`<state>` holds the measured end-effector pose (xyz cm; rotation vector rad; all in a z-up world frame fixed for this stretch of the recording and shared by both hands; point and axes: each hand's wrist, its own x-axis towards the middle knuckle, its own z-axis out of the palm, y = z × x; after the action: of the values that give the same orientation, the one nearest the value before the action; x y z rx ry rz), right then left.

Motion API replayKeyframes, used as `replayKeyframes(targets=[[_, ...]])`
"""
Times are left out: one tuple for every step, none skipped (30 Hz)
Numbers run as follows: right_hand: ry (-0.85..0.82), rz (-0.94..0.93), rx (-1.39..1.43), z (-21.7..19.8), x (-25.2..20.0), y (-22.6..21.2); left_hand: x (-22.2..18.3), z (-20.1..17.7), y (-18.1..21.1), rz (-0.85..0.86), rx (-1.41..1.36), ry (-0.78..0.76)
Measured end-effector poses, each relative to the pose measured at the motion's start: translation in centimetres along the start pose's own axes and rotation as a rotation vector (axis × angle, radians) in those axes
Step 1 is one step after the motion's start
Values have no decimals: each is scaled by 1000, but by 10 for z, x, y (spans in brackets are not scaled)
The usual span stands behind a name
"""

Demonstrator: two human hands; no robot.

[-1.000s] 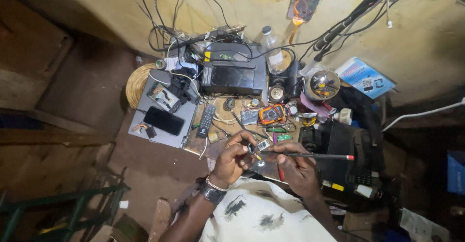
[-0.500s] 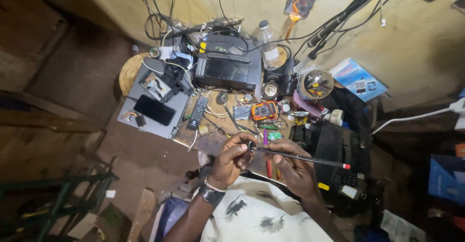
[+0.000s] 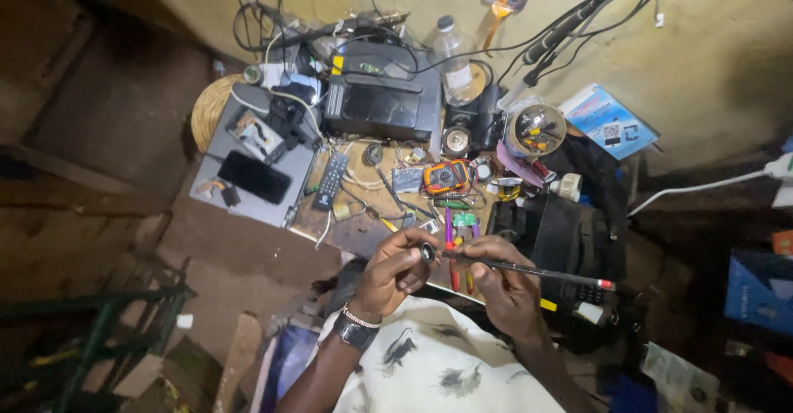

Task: Repairing small electronic components and a circuit board using precision tools.

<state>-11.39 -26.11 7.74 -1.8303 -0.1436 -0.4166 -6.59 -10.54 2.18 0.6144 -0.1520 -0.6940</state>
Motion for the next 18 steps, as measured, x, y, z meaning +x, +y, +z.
replayKeyframes(targets=[[13, -1, -5, 4, 3, -3, 3, -3, 4, -8, 3, -11], [20, 34, 61, 8, 4, -7, 3, -6, 8, -23, -1, -17], [27, 69, 128, 14, 6, -12, 3, -9, 12, -38, -6, -23], [36, 64, 121, 20, 6, -12, 3, -9, 18, -41, -5, -35], [65, 41, 104, 26, 5, -12, 3, -10, 24, -39, 0, -44], [93, 13, 89, 33, 8, -12, 4, -11, 32, -31, 8, -53], [99, 3, 85, 38, 16, -12, 10, -15, 41, -30, 13, -65], [82, 3, 52, 45, 18, -14, 8, -19, 47, -37, 46, -65], [63, 4, 18, 52, 19, -17, 6, -22, 54, -44, 79, -66], [69, 4, 15, 59, 21, -19, 3, -24, 61, -49, 79, -71], [62, 5, 6, 66, 22, -22, 1, -25, 70, -44, 109, -69], [56, -9, -6, 72, 28, -22, 4, -27, 80, -28, 143, -77], [63, -23, -12, 78, 38, -22, 10, -34, 86, -22, 148, -92], [60, -16, -57, 84, 42, -26, 8, -39, 90, -48, 142, -78], [57, -8, -102, 91, 46, -29, 6, -46, 93, -74, 135, -64], [58, -2, -101, 96, 50, -32, 4, -50, 97, -80, 134, -61], [5, -3, -119, 100, 54, -36, 3, -55, 100, -70, 134, -53], [-46, -10, -140, 104, 61, -38, 5, -60, 104, -57, 137, -52]])
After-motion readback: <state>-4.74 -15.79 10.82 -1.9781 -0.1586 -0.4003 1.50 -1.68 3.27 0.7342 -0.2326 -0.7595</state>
